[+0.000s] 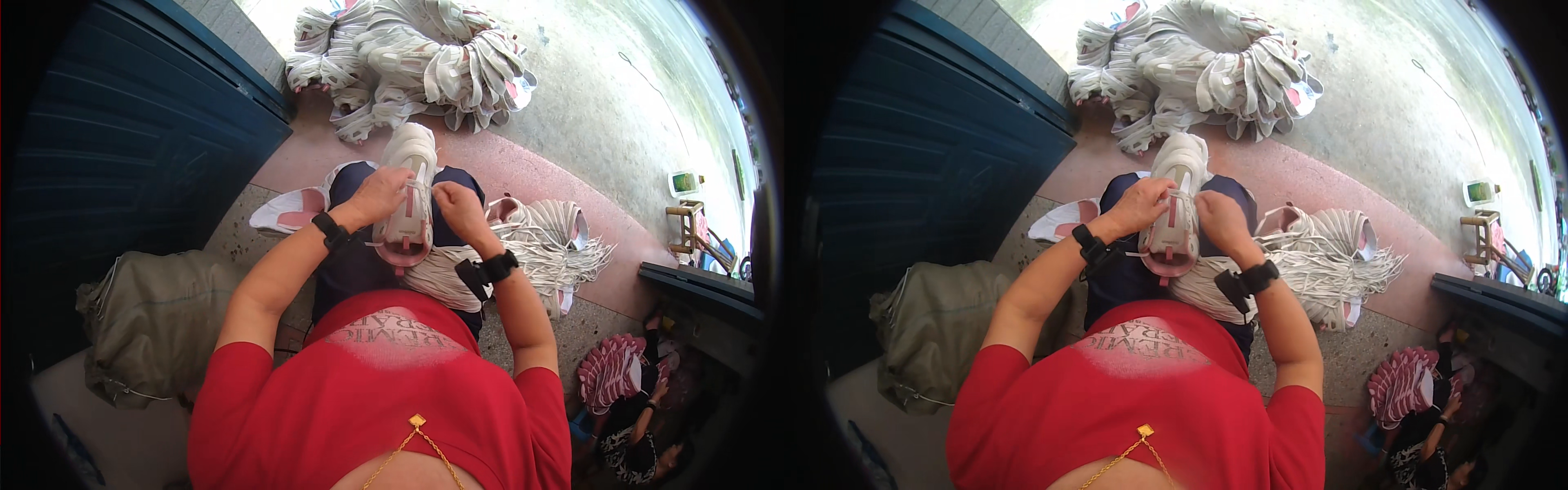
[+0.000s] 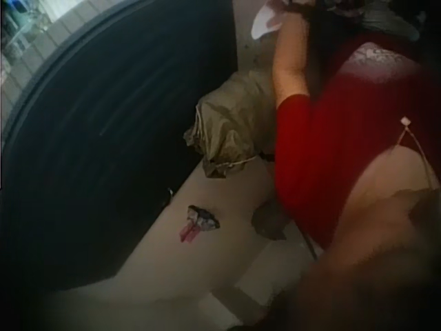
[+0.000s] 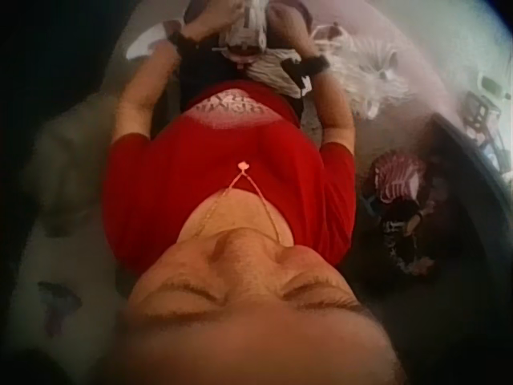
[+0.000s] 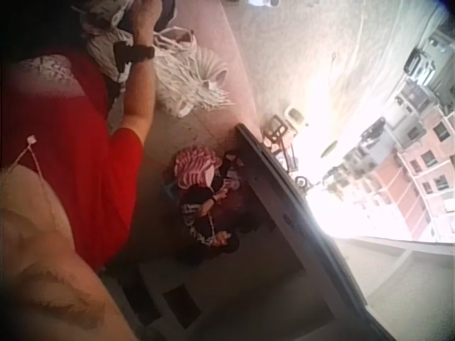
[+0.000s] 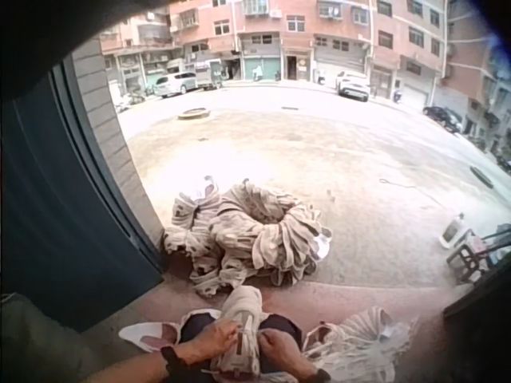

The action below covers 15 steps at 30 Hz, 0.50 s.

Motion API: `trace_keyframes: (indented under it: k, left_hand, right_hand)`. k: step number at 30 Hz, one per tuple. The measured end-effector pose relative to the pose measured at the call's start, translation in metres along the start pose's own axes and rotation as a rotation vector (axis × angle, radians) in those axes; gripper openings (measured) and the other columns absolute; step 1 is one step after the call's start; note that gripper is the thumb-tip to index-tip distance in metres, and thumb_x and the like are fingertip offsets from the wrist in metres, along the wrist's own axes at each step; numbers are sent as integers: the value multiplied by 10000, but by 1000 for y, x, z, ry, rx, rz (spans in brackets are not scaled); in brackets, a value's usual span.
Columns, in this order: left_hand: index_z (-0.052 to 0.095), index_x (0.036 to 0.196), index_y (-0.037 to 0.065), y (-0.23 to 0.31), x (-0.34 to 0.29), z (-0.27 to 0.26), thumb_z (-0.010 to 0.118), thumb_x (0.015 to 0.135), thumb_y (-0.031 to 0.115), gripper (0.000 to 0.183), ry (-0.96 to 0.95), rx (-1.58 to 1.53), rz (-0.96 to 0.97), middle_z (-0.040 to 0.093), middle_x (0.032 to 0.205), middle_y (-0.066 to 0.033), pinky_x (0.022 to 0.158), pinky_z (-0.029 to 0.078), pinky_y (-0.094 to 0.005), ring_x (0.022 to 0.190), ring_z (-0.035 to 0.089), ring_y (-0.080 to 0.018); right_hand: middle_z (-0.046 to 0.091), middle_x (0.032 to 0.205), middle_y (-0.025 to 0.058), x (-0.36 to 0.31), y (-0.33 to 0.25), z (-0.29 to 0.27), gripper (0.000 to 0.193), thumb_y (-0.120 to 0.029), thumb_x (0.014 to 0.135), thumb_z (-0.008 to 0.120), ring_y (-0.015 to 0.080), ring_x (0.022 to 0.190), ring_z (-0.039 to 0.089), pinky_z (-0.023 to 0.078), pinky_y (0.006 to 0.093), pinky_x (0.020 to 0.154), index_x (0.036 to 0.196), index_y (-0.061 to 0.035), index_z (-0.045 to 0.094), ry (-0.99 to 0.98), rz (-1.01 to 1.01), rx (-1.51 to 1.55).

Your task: Threading a long cord or lace through the eyelets of a shoe upper.

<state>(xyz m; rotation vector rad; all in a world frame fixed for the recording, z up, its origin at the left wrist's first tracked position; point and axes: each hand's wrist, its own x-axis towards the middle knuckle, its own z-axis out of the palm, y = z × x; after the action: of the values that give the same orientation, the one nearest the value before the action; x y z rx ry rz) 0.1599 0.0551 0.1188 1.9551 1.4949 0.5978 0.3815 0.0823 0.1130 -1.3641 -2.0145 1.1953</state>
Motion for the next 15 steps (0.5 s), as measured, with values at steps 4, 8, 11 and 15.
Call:
trace_keyframes:
  k: [4, 8, 11, 15]
  left_hand:
    - [612, 1205, 30, 0, -4, -2, 693, 798, 66, 417, 10, -5, -10, 659, 905, -147, 783, 512, -420, 870, 635, -338]
    - [605, 1233, 31, -1, -2, -1, 690, 803, 55, 439, -6, 14, -6, 662, 905, -149, 786, 513, -422, 867, 636, -339]
    - [603, 1232, 30, -2, 1, -3, 684, 808, 44, 433, -25, 4, -3, 664, 905, -148, 784, 513, -422, 865, 636, -340]
    - [597, 1237, 31, -6, 3, -4, 679, 813, 35, 432, -42, -1, 2, 664, 904, -146, 776, 513, -423, 857, 636, -344]
  right_hand:
    - [691, 935, 220, 11, -4, 18, 316, -278, 960, 499, 433, 887, 658, 511, 523, 790, 932, -29, 691, -114, 23, -218]
    - [689, 944, 216, 22, -6, 19, 292, -259, 938, 508, 423, 869, 669, 524, 525, 781, 893, -28, 682, -122, -33, -329]
    - [689, 917, 223, 28, -5, 21, 287, -248, 917, 522, 424, 850, 672, 530, 523, 772, 867, -17, 685, -119, -77, -371]
    - [693, 859, 231, 38, -5, 26, 282, -226, 890, 538, 427, 809, 675, 536, 510, 747, 838, -3, 703, -173, -72, -399]
